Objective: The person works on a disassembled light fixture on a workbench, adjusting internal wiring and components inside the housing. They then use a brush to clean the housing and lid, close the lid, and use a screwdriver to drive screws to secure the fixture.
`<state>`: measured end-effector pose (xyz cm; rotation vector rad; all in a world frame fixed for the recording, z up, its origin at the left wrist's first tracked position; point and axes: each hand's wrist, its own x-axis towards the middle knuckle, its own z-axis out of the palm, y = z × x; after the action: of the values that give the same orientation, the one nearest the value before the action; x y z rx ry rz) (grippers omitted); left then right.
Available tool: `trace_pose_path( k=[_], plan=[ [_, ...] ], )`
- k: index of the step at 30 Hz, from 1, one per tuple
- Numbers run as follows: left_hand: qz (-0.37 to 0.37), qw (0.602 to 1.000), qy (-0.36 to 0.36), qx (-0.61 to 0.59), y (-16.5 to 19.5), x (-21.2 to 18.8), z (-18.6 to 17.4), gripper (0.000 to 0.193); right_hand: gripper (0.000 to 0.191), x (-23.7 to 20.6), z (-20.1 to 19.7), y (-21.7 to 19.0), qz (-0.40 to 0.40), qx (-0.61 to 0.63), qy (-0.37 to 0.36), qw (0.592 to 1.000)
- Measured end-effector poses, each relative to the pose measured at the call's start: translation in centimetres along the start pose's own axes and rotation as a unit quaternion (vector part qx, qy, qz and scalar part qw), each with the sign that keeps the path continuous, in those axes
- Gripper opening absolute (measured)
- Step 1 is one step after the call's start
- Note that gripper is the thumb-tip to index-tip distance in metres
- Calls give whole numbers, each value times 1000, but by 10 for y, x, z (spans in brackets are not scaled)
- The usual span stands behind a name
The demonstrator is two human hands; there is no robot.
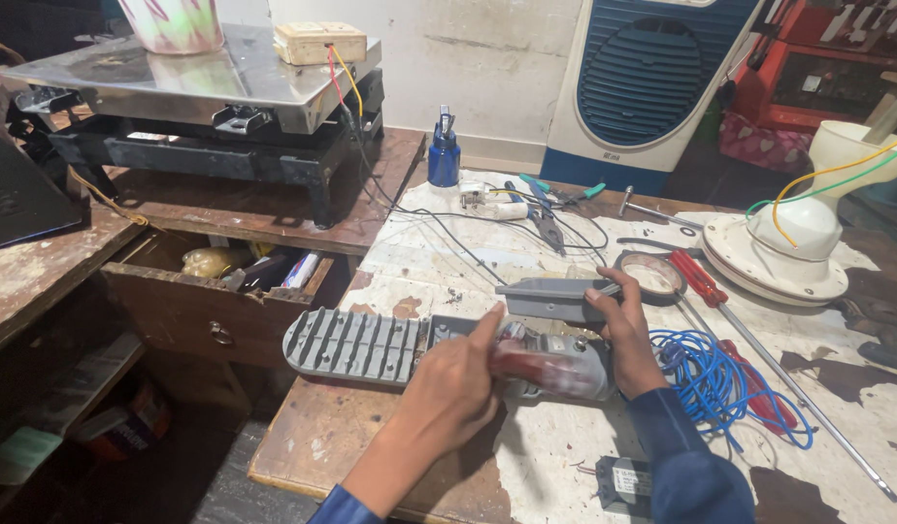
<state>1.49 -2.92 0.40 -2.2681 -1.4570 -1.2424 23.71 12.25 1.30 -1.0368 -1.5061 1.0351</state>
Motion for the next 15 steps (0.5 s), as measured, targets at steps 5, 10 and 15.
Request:
trace_pose_path(
  k=[5,10,15],
  plan=[
    [-127,974,140,-128,-1,7,-8,30,68,-1,0,0,12,77,-18,997],
    [-183,961,157,-135,-5,7,-13,35,68,-1,1,-4,5,9,-12,1000],
    [-272,953,66,-116,-7,9,-16,52,70,-2,-1,-4,9,48,-28,998]
  ],
)
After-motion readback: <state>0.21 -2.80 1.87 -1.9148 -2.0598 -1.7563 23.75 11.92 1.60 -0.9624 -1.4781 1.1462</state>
